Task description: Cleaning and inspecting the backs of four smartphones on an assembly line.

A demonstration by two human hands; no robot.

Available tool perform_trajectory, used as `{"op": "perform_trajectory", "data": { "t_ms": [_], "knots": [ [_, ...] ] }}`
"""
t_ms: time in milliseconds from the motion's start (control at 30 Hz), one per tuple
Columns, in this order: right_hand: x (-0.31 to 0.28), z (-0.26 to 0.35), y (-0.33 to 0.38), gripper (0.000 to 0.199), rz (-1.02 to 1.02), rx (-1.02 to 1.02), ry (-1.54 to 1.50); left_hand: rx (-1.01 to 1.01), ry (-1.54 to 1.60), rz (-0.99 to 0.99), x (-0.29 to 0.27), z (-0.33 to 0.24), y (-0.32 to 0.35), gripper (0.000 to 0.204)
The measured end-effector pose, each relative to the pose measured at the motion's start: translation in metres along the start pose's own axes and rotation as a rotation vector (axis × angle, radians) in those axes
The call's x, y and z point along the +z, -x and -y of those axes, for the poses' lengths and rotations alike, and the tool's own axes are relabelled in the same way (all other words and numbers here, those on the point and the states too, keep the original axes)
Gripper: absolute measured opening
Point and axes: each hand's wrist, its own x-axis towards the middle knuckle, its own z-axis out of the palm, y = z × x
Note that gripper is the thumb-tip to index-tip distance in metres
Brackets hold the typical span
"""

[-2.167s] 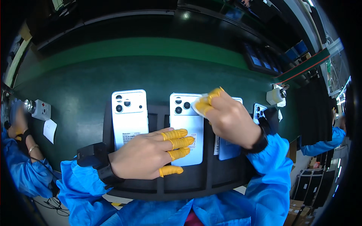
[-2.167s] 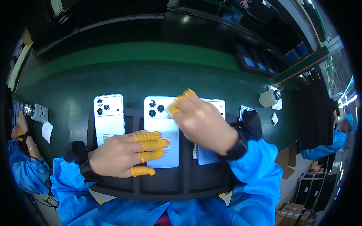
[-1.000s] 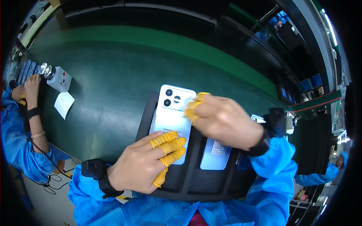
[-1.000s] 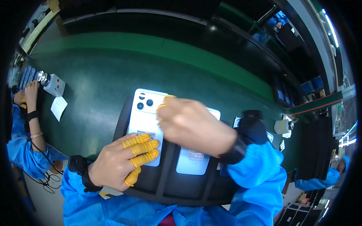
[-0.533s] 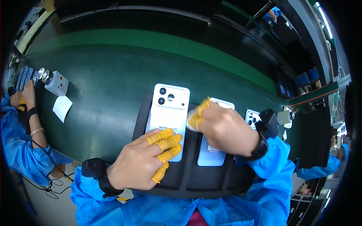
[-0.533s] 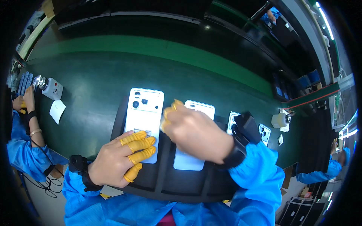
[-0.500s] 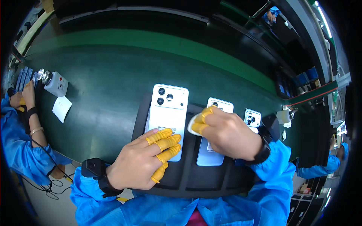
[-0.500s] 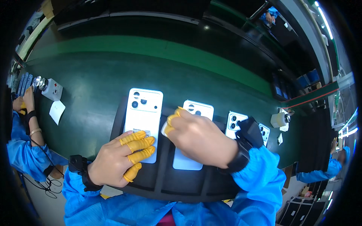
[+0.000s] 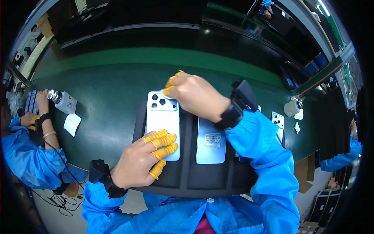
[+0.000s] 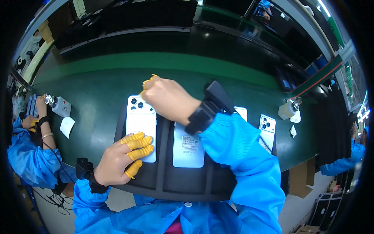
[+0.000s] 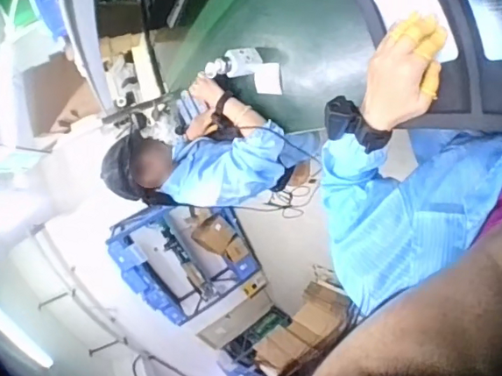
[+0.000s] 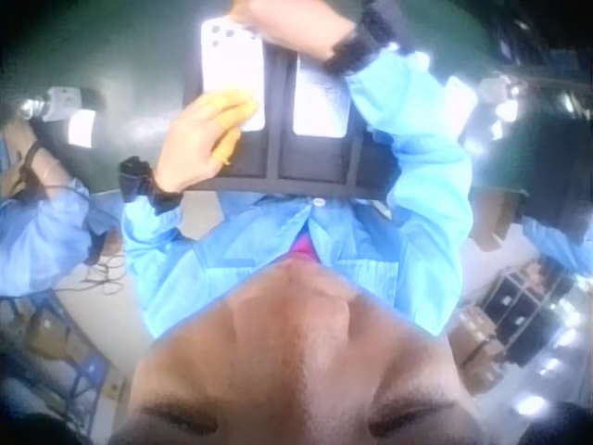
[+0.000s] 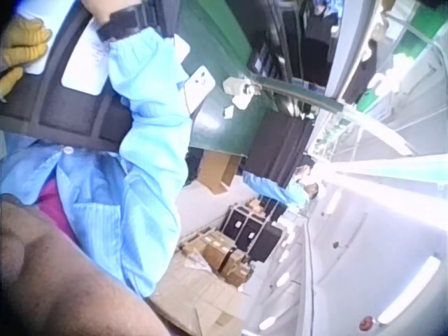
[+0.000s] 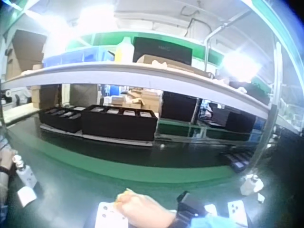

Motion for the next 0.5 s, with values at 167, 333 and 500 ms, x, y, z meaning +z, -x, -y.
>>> {"op": "perform_trajectory", "data": {
  "t_ms": [167,333,500],
  "knots": [
    [-0.049,-0.019,0.026,0.019,0.131,0.095,0.142,0.010,-0.030,-0.001,-0.003,0.001,0.007,0.040],
    [-0.059,-0.010,0.023,0.024,0.035,0.089,0.038,0.007,0.017,0.029,-0.005,0.003,0.006,0.041],
    [-0.096,-0.012,0.096,0.024,0.044,0.155,0.112,-0.001,0.011,0.053,-0.002,0.001,0.000,0.041]
  ]
}}
